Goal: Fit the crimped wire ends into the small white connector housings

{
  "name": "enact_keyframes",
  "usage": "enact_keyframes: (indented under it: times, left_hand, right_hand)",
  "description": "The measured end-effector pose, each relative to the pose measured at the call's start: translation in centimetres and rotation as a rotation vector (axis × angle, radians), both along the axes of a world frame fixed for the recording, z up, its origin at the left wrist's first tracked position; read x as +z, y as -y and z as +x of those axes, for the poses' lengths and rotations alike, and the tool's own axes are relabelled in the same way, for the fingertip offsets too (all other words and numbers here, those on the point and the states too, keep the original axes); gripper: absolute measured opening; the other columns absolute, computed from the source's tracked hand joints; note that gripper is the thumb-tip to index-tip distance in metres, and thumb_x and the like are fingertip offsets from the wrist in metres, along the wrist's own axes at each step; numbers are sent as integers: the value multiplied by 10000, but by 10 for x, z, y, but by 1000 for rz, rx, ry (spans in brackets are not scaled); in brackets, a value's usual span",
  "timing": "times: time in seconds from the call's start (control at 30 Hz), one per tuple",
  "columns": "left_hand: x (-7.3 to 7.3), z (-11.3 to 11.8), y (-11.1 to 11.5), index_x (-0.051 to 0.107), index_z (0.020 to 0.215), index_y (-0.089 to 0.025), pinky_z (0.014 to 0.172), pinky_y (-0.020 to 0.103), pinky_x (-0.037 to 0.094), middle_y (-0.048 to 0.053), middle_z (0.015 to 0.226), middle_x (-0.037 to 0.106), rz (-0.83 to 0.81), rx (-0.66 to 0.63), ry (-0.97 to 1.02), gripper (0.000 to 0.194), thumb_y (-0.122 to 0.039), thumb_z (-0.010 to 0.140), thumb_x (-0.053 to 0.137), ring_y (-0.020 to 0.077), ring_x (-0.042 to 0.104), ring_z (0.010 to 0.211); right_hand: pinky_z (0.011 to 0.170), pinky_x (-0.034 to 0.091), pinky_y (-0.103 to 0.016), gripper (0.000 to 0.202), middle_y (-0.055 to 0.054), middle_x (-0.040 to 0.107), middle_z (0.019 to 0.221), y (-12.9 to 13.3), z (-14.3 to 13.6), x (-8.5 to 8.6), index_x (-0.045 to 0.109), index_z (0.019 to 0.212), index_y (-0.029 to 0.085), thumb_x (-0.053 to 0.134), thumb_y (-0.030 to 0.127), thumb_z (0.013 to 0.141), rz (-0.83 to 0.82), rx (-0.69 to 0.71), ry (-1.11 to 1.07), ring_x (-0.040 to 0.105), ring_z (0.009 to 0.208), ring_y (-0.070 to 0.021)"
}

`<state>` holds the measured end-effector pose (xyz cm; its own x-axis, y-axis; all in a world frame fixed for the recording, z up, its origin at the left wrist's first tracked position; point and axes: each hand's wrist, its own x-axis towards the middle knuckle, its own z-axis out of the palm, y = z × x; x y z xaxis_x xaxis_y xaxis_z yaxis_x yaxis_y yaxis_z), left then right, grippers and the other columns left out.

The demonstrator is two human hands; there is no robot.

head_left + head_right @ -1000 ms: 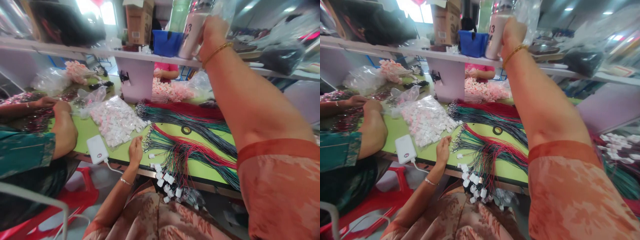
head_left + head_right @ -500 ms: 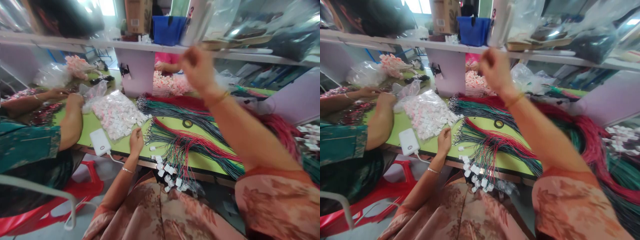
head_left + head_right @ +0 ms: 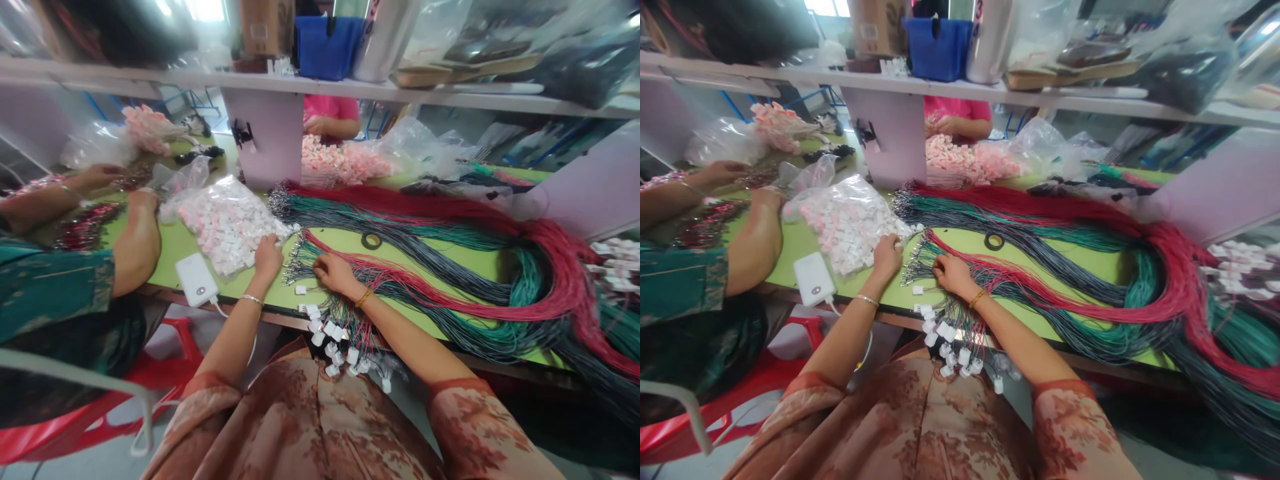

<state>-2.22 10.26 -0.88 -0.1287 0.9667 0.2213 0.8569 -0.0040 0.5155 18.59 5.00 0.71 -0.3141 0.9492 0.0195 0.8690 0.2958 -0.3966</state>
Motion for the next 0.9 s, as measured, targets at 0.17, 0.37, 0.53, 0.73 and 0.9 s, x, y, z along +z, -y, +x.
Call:
enact_keyframes:
  times: [0.17, 0.37, 0.53, 0.73, 0.9]
  left_hand:
    - [3, -3, 8, 526, 839, -207, 719, 312, 368, 37, 783, 587, 44, -33, 103, 100, -183, 778, 602, 213, 540, 769]
    - [8, -6, 17, 533, 820, -197, 648, 254, 416, -7, 750, 573, 209, -83, 675, 151, -317, 794, 619, 124, 519, 644]
    - [4, -9, 25, 591, 911, -176, 639, 238, 464, -9, 730, 591, 81, -109, 1067, 206, -296, 753, 646, 114, 571, 661]
    - [-1, -12, 24, 669, 1070, -146, 791, 322, 490, 67, 917, 651, 105, -162, 609, 304, -205, 787, 574, 159, 589, 767]
    - [-3, -9, 18, 703, 1102, -168, 902, 370, 463, 106, 1076, 600, 51, -218, 160, 372, -135, 770, 539, 222, 586, 921]
  right_hand:
    - [700, 365, -278, 160, -83, 649, 952, 5, -2, -5, 631, 912, 178, 484, 240, 902, 57, 15, 28, 572, 852, -194]
    - [698, 354, -280, 170, -89, 631, 903, 10, 3, -10, 595, 889, 171, 449, 249, 925, 200, 72, -46, 544, 826, -196]
    - [680, 362, -272, 132, -62, 627, 825, 7, 3, -14, 580, 868, 174, 464, 233, 893, 212, 101, -193, 534, 745, -178]
    - [708, 374, -278, 135, -74, 636, 834, 4, -5, -10, 603, 847, 172, 482, 225, 871, 220, 204, -215, 530, 762, -184]
    - [643, 331, -266, 110, -60, 645, 789, 5, -10, -2, 611, 848, 176, 507, 211, 848, 146, 253, -127, 508, 688, -172]
